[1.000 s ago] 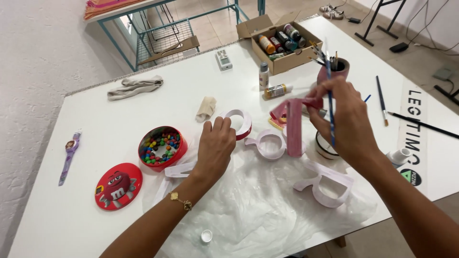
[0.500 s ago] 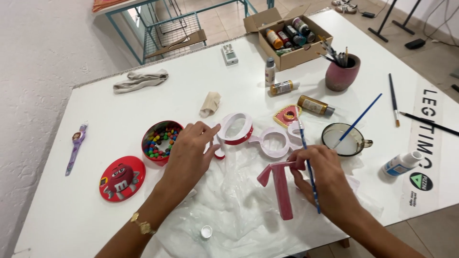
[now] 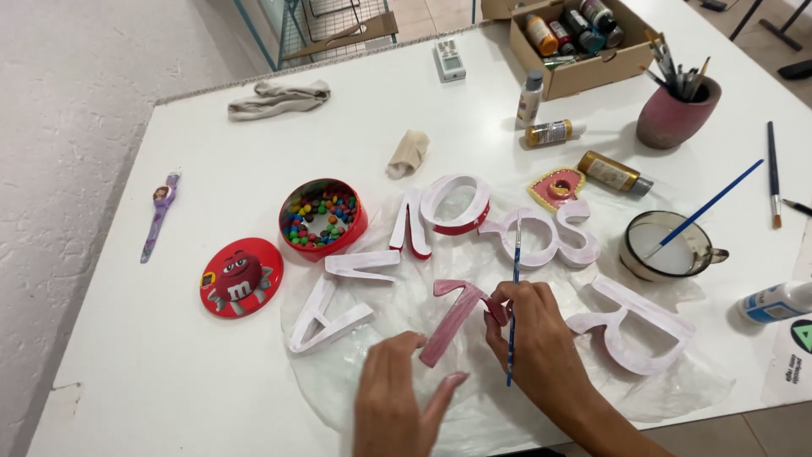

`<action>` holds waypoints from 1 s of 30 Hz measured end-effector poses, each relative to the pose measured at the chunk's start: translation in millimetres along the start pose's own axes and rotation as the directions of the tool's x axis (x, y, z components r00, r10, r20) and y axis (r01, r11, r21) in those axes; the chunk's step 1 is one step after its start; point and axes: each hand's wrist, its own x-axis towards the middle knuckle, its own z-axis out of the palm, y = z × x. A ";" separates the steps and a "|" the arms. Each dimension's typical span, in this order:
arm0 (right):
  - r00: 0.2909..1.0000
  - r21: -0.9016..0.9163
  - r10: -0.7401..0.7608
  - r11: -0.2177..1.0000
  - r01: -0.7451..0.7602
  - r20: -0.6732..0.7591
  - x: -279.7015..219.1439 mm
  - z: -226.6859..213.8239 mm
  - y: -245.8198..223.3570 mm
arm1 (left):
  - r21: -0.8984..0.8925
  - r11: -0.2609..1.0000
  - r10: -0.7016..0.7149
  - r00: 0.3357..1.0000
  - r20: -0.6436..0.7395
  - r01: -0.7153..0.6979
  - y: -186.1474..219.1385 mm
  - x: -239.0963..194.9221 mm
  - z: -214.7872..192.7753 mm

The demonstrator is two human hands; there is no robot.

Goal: The person paints white paint onto red foam letters using a blue paintbrush. They dip the brush into a container of white paint and apply it to the letters 'A', 'T', and 'R' laid out on a plastic sheet on a white table.

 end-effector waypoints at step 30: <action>0.999 0.112 -0.044 0.993 0.041 0.020 -35.6 -43.7 14.6 | -0.027 0.999 -0.032 0.930 -0.366 0.023 6.7 -34.3 14.4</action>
